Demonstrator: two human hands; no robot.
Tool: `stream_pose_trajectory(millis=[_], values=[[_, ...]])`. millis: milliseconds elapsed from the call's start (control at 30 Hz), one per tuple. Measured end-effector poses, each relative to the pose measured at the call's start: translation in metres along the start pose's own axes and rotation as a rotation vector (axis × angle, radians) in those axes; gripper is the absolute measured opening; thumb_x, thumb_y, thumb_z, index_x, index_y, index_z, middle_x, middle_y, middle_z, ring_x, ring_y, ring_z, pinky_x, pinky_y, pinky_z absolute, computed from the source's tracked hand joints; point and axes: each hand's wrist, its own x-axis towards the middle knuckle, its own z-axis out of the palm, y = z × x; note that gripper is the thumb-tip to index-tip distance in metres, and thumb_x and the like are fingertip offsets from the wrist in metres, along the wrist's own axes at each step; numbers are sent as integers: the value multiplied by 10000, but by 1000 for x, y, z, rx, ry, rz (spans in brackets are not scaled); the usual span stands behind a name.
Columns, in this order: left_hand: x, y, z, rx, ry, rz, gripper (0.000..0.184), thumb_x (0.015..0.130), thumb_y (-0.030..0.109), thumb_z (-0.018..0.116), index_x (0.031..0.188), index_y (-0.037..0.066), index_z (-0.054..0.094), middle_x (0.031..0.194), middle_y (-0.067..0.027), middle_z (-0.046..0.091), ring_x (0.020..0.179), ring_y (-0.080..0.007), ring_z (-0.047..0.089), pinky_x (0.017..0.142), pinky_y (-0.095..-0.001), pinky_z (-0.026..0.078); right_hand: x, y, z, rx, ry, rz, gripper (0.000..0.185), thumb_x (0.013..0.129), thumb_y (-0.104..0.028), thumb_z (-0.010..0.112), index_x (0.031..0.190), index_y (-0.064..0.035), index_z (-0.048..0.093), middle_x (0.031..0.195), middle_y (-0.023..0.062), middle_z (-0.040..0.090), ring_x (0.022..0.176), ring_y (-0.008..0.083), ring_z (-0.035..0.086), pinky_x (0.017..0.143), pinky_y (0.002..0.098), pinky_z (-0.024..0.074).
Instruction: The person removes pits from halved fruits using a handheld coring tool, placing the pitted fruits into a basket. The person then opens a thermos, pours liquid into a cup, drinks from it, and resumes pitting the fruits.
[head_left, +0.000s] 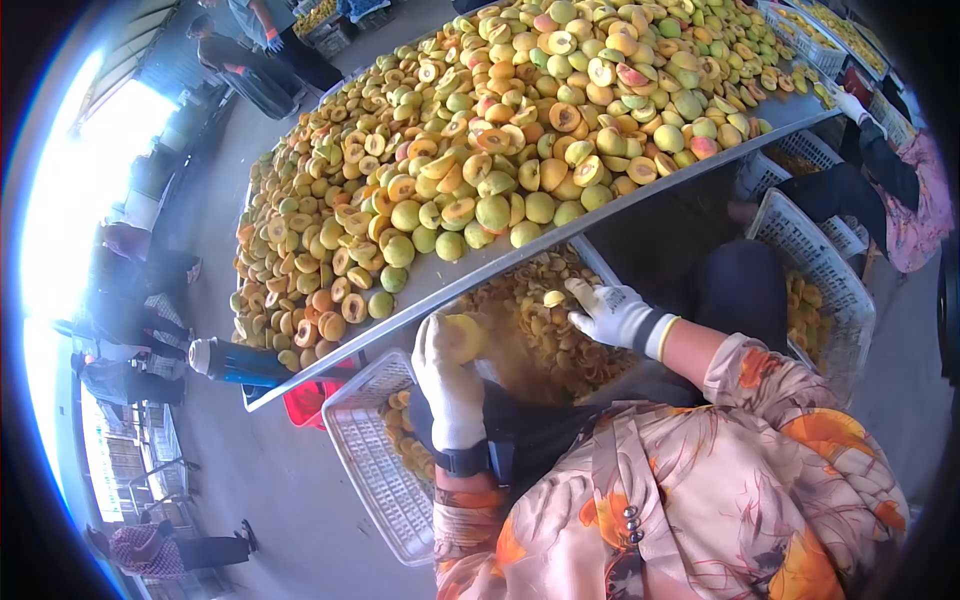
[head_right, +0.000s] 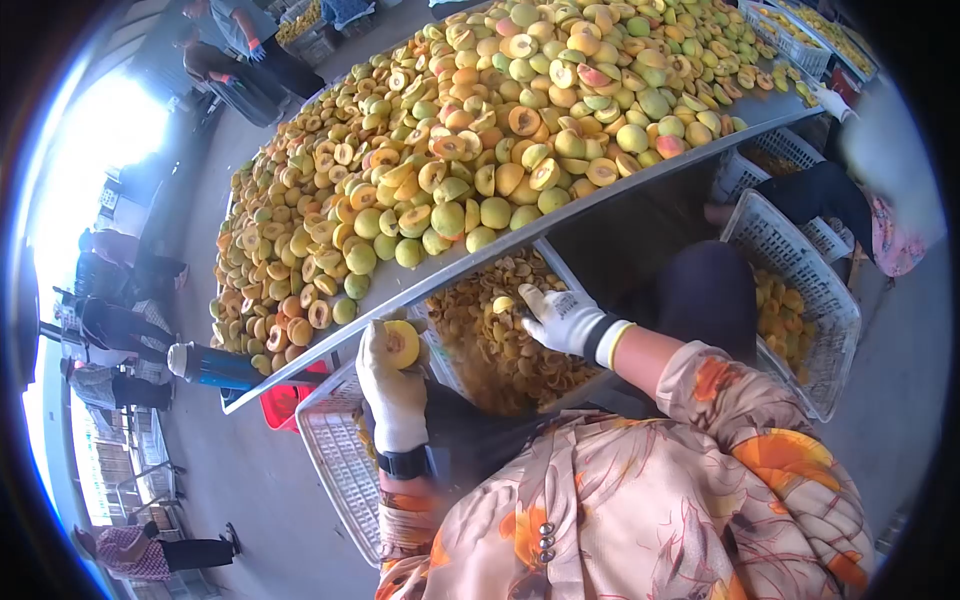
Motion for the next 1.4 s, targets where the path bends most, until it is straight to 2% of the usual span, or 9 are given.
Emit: stream_pose_trajectory(millis=[133,367,533,767,967,1100,1167,1233,1400], values=[[9,8,-19,93,32,70,361,1055,279,491,1113,-50,628,934,-128,684,764,-179,645,647,-299,529,19,22,39,-135,-354,180,415,906,-267,605,1234,-18,656,1207,210,700,1120,360,676,961,451,524],[56,-10,-61,-335,372,-111,360,1056,325,516,1142,-12,610,977,-149,705,707,-163,621,612,-281,499,26,27,126,-250,-864,-118,587,911,-441,640,1444,-212,547,1223,177,693,1126,385,650,968,461,505],[54,-8,-75,207,235,174,555,771,-209,568,1304,-57,580,1140,-217,692,951,-305,710,849,-354,575,88,27,137,-384,-867,-157,574,893,-563,613,1277,-139,663,1161,213,703,1092,393,667,936,489,518],[61,-16,-81,533,202,311,526,762,-202,557,1262,-49,610,1189,-223,689,1034,-370,688,923,-391,561,199,13,153,-273,-692,-187,586,940,-516,603,1408,-163,593,1295,239,643,1221,400,604,1060,467,460],[62,-13,-85,547,141,321,424,840,-155,565,1246,-44,613,1158,-197,706,996,-318,701,878,-368,579,195,11,151,-421,99,-535,587,936,-491,634,1454,-233,535,1345,229,618,1277,407,562,1103,479,422],[65,-20,-79,343,133,217,303,911,-96,558,1205,-56,622,1118,-193,711,954,-283,707,844,-352,584,166,-27,76,18,-594,-168,607,943,-460,647,1463,-175,518,1354,211,626,1294,390,562,1098,473,425],[64,-12,-75,-66,100,-127,251,959,-57,533,1190,-52,632,1096,-190,711,932,-271,709,833,-348,585,130,-20,80,118,-321,-214,642,938,-425,671,1429,-45,507,1226,224,686,1117,354,670,975,461,509],[56,-27,-69,243,32,215,271,1051,126,473,1140,-45,664,1058,-155,712,884,-237,702,787,-328,580,100,-77,1,425,-508,-53,654,933,-376,693,1396,38,489,1126,214,700,957,284,705,843,410,560],[25,-7,-30,-148,-55,-65,404,1064,280,459,1135,-49,682,1021,-108,715,882,-177,680,795,-295,554,26,-121,-62,553,-262,-73,593,899,-304,737,1323,40,506,908,208,712,761,303,731,680,408,566]])
